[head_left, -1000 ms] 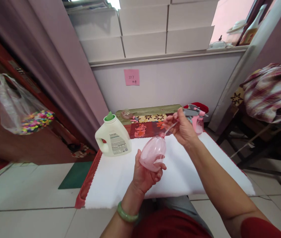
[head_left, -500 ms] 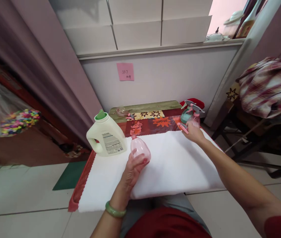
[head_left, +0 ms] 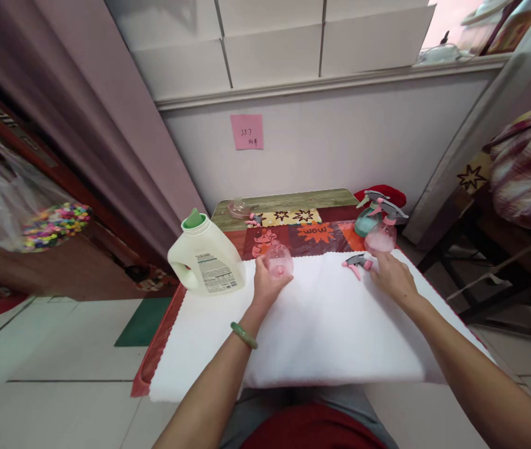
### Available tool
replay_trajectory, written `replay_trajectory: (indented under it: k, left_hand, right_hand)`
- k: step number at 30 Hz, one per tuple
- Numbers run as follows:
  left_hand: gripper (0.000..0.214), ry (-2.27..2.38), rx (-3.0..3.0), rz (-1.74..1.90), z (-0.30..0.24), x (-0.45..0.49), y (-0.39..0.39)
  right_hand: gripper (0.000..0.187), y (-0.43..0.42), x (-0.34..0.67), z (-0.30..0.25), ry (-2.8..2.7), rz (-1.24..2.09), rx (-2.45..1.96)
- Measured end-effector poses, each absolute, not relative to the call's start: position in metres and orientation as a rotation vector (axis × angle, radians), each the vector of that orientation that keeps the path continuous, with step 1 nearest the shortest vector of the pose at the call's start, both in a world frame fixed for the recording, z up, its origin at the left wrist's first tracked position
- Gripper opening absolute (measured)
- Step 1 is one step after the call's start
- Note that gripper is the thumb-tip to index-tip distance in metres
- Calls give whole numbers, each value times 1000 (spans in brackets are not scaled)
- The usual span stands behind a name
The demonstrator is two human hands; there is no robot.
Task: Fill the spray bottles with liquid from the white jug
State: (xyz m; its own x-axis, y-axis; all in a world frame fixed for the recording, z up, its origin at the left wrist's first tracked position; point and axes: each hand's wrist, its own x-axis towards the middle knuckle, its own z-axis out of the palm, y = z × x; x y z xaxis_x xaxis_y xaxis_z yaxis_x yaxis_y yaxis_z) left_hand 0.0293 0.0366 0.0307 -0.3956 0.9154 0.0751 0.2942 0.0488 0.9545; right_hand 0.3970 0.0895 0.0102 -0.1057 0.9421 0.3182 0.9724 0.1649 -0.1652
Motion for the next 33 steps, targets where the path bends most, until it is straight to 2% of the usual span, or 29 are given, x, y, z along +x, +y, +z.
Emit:
replay_trajectory:
  k: [4,9,17,23,25,30,33]
  left_hand:
    - [43,1855,1308,1291,28,41,60]
    - [90,1947,1359,1249,16,64,71]
    - [92,2000,1401,1185,3,72,67]
    - [129,1839,1446,1255,14,65,46]
    - [123,1799,1437,1320,19,60,25]
    - [83,1780,1316,1503,31,30,-44]
    - [65,1834,1188,1561,38,1,-80]
  right_hand:
    - [48,72,394,20,-2066,-260,-1622]
    - [38,51,380,25,-1968,-231,-1441]
    - [34,35,354,12,-1977,-118,-1361]
    - [37,21,325,29,-1935,39,-1310]
    - [38,13,310,44,-1889,127,-1310]
    - [38,-7,255,85,-1739,470,-1086]
    - [53,-8,207,106,-1704,781,-921]
